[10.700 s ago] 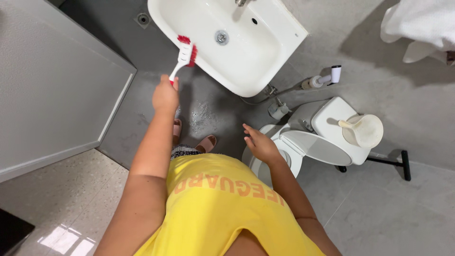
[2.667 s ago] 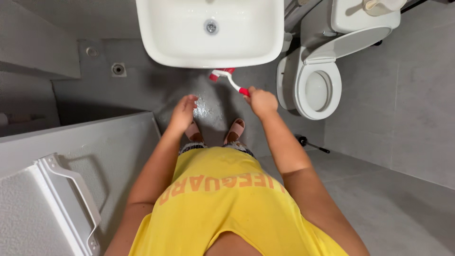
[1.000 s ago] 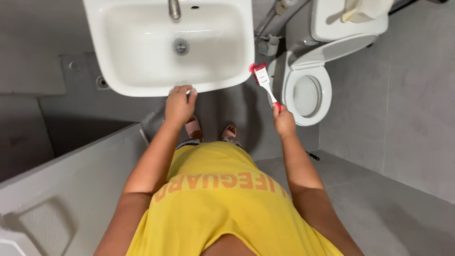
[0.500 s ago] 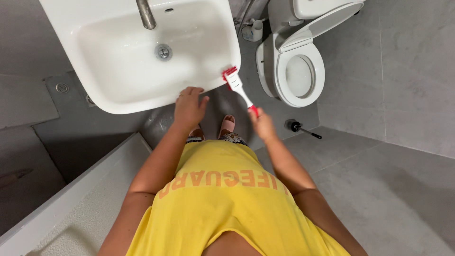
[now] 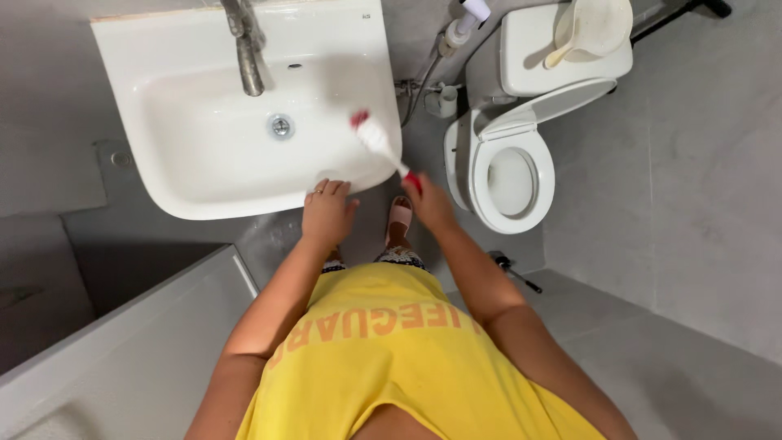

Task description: The person scrubs a bathroom sink with a red brush, rinses it, and then pours a pink cleaning liquid into the toilet bowl. They also use a handheld bidet sprayer to rinse the toilet and floor area.

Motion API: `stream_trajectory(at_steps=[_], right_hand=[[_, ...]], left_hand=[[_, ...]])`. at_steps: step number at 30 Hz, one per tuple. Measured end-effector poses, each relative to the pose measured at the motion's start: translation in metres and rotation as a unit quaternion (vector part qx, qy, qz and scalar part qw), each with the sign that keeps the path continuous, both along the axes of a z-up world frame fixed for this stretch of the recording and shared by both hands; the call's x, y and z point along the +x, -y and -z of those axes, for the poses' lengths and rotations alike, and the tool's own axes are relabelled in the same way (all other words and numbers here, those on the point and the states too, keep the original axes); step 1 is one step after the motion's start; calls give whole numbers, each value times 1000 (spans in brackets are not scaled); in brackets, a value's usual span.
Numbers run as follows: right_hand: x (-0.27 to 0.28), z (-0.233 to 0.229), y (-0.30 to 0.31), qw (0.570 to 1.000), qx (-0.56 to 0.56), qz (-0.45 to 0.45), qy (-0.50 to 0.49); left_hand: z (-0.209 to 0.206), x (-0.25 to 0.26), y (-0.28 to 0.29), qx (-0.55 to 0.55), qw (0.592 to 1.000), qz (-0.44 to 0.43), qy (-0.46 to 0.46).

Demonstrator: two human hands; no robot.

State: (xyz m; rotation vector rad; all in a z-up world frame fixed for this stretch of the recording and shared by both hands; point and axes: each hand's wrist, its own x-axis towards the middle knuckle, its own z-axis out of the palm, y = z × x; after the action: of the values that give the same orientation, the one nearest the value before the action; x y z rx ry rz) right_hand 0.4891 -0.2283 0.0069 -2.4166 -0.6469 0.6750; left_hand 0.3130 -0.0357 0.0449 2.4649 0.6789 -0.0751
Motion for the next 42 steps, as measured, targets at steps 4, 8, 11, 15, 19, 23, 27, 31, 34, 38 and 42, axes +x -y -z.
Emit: stream_trajectory(at_steps=[4, 8, 11, 15, 19, 23, 27, 31, 34, 38, 42], right_hand=[[121, -20, -58, 991, 110, -24, 68], [155, -26, -116, 986, 94, -102, 95], [161, -23, -85, 980, 57, -191, 12], [220, -5, 11, 960, 239, -113, 86], [307, -15, 119, 919, 340, 173, -95], [407, -23, 157, 922, 222, 313, -42], [460, 8, 151, 892, 212, 362, -169], [468, 24, 148, 809, 245, 437, -306], [460, 12, 155, 709, 372, 429, -418], [384, -19, 137, 762, 424, 314, -376], [272, -29, 69, 895, 317, 142, -281]], left_hand=[[11, 33, 28, 19, 999, -29, -14], [16, 75, 62, 33, 998, -55, 2], [15, 104, 75, 59, 996, -62, 6], [13, 125, 79, 88, 992, -85, 15], [14, 135, 79, 93, 991, -95, -32], [25, 140, 81, 141, 985, -90, -31], [28, 141, 82, 140, 984, -107, -39], [24, 138, 85, 130, 983, -121, -38], [18, 130, 82, 66, 989, -133, -19], [18, 119, 76, 31, 989, -146, 21], [16, 104, 68, -5, 992, -127, 4]])
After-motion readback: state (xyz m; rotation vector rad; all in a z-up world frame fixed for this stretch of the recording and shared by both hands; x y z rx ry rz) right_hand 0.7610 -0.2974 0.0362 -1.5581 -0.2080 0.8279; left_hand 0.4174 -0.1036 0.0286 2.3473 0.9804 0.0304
